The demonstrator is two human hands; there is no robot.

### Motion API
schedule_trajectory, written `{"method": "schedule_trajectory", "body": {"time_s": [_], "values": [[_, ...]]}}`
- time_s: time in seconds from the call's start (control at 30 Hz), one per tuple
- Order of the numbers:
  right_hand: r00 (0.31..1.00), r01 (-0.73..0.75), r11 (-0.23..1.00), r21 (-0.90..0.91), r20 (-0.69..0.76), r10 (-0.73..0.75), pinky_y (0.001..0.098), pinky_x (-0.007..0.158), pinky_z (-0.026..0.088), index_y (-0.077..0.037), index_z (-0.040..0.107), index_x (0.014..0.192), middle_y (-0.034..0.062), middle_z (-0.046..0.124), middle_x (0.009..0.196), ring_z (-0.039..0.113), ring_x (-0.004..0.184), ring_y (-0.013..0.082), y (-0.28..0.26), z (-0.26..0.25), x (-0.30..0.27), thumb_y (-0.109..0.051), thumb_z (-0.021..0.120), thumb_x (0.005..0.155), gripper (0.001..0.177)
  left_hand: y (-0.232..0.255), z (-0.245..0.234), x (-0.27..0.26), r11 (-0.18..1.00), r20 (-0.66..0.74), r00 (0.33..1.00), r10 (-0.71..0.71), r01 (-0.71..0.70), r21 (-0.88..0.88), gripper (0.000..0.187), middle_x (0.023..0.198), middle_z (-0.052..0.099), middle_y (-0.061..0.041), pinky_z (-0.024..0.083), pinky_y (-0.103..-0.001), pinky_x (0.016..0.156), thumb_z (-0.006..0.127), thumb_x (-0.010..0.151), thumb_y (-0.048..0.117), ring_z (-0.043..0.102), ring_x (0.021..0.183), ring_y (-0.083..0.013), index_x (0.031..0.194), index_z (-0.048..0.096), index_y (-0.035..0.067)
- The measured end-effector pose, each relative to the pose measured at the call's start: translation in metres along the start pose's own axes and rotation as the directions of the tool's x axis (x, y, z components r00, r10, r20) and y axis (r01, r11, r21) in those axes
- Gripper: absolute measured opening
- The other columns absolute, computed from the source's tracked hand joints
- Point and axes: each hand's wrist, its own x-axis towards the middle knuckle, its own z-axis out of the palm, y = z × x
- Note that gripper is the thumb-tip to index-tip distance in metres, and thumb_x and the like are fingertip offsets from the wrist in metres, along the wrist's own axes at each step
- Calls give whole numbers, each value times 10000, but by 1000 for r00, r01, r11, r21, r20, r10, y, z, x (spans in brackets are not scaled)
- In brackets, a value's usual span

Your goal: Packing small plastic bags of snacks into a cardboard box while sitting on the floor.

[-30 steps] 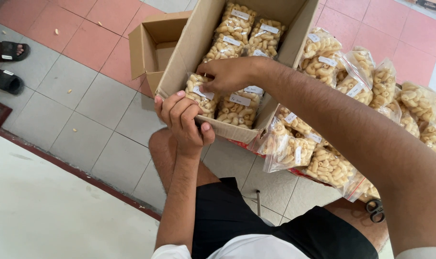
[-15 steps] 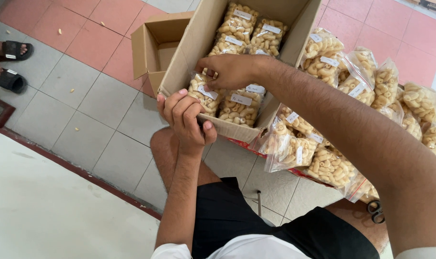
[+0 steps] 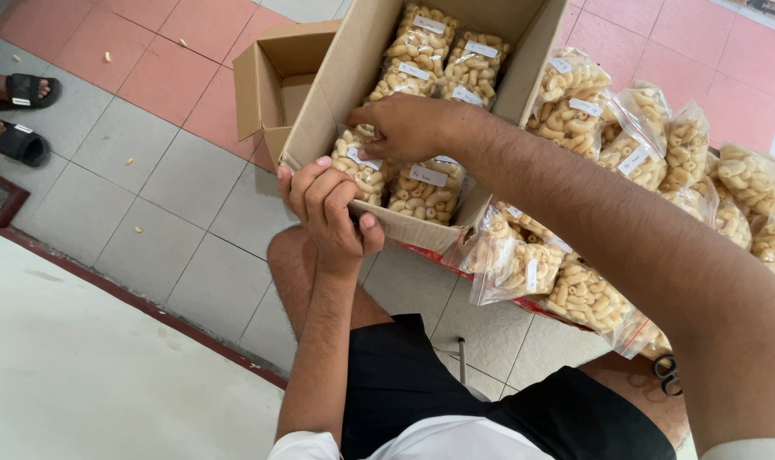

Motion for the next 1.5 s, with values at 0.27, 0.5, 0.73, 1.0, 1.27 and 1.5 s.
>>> {"method": "schedule_trajectory", "body": {"time_s": [0.27, 0.5, 0.73, 1.0, 1.27, 1.5], "values": [[969, 110, 993, -46, -217, -117, 462, 881, 562, -114, 552, 1281, 79, 608, 1167, 660, 1033, 251, -5, 6, 0, -209, 830, 940, 450, 19, -16, 17, 986, 210, 964, -162, 165, 6, 298, 1149, 573, -15, 168, -560, 1327, 294, 1025, 402, 523, 1286, -250, 1007, 493, 182], [963, 153, 987, -38, -218, -158, 419, 739, 584, -108, 701, 1167, 49, 766, 962, 744, 854, 233, -15, -3, -14, -147, 808, 939, 254, 20, -17, 23, 990, 194, 971, -143, 144, 6, 329, 1128, 573, -23, 194, -568, 1314, 296, 1035, 412, 539, 1259, -253, 1012, 513, 166], [822, 155, 960, -231, -508, -255, 465, 723, 568, -102, 687, 1183, 40, 783, 1067, 734, 883, 270, -37, -12, -69, -112, 730, 972, 215, 20, -15, 29, 992, 194, 973, -128, 127, 17, 337, 1122, 582, -50, 211, -566, 1301, 296, 1023, 410, 552, 1222, -272, 997, 506, 149], [736, 108, 966, -237, -634, -238, 499, 1162, 326, -88, 692, 1303, 100, 751, 1196, 667, 1165, 264, -28, 28, -172, -349, 455, 1145, 387, 23, -12, 32, 993, 202, 973, -116, 108, 51, 346, 1124, 553, -82, 211, -621, 1289, 269, 1036, 402, 537, 1217, -305, 1019, 481, 129], [701, -17, 980, -200, -701, -131, 515, 1397, 232, -283, 349, 1704, 36, 186, 1817, 196, 1678, 268, -1, 106, -233, -316, 678, 1088, 699, 11, 4, 24, 988, 153, 978, -142, 132, 74, 443, 1059, 545, -78, 236, -620, 1292, 158, 1046, 490, 558, 1172, -309, 957, 439, 159], [459, 153, 988, 18, -887, -55, 549, 1172, 467, -100, 723, 1336, 126, 652, 1427, 619, 1379, 388, 18, 151, -316, -58, 687, 1021, 320, -8, -2, 17, 994, 66, 994, 91, -94, 47, 612, 976, 579, -94, 376, -635, 1147, 243, 1107, 620, 661, 1057, -376, 899, 531, 122]]}}
